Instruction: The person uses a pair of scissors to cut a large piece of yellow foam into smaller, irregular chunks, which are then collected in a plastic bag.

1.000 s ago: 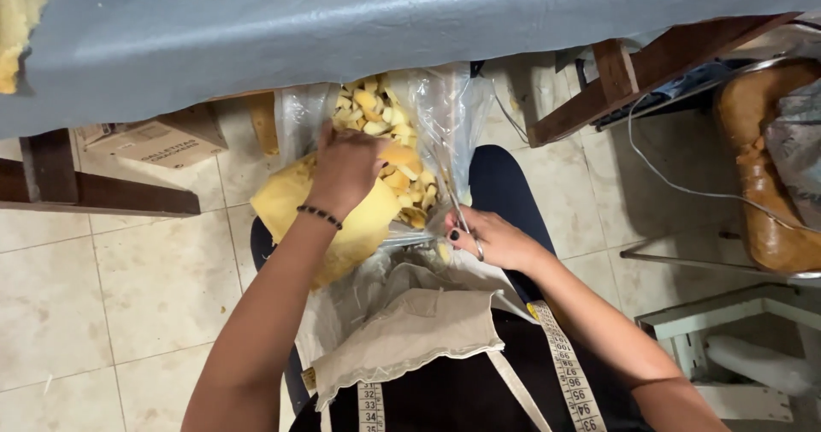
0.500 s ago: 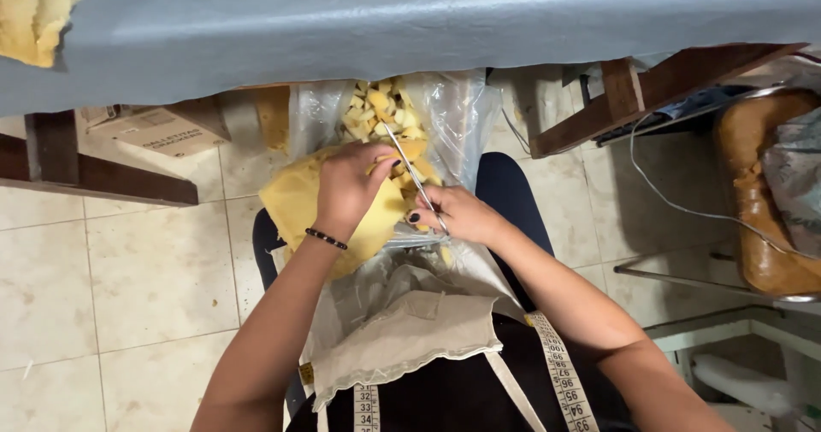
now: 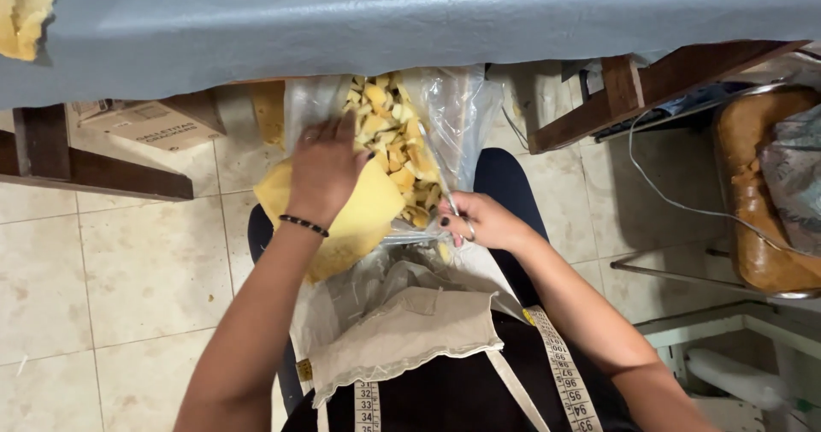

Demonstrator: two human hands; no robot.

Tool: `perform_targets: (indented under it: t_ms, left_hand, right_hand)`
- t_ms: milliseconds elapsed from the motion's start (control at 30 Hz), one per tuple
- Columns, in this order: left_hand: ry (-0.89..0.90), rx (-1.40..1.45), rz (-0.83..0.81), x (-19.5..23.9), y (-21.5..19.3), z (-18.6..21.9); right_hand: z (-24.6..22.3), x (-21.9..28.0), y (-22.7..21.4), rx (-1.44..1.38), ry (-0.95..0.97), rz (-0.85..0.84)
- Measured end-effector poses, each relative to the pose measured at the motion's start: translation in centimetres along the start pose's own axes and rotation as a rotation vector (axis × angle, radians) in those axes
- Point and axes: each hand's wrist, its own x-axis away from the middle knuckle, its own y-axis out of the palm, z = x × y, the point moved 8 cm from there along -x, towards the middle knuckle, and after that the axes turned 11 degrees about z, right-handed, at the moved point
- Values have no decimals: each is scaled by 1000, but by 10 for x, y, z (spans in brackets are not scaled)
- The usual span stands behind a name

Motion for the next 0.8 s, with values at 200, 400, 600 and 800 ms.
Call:
perform_targets:
  t_ms: [200, 400, 600, 800]
  left_hand:
    - [-14, -244, -177, 30, -18, -32]
    - [-188, 20, -507, 33, -61, -50]
    - [-340, 505, -239, 38, -147, -71]
    - [-821, 1113, 242, 88, -163, -92]
  right_hand:
    - [-25, 39, -25, 323, 120, 155]
    - [2, 62, -35, 156, 126, 281]
    - [-41, 64, -26, 388, 97, -13]
    - [-29, 51, 0, 808, -112, 36]
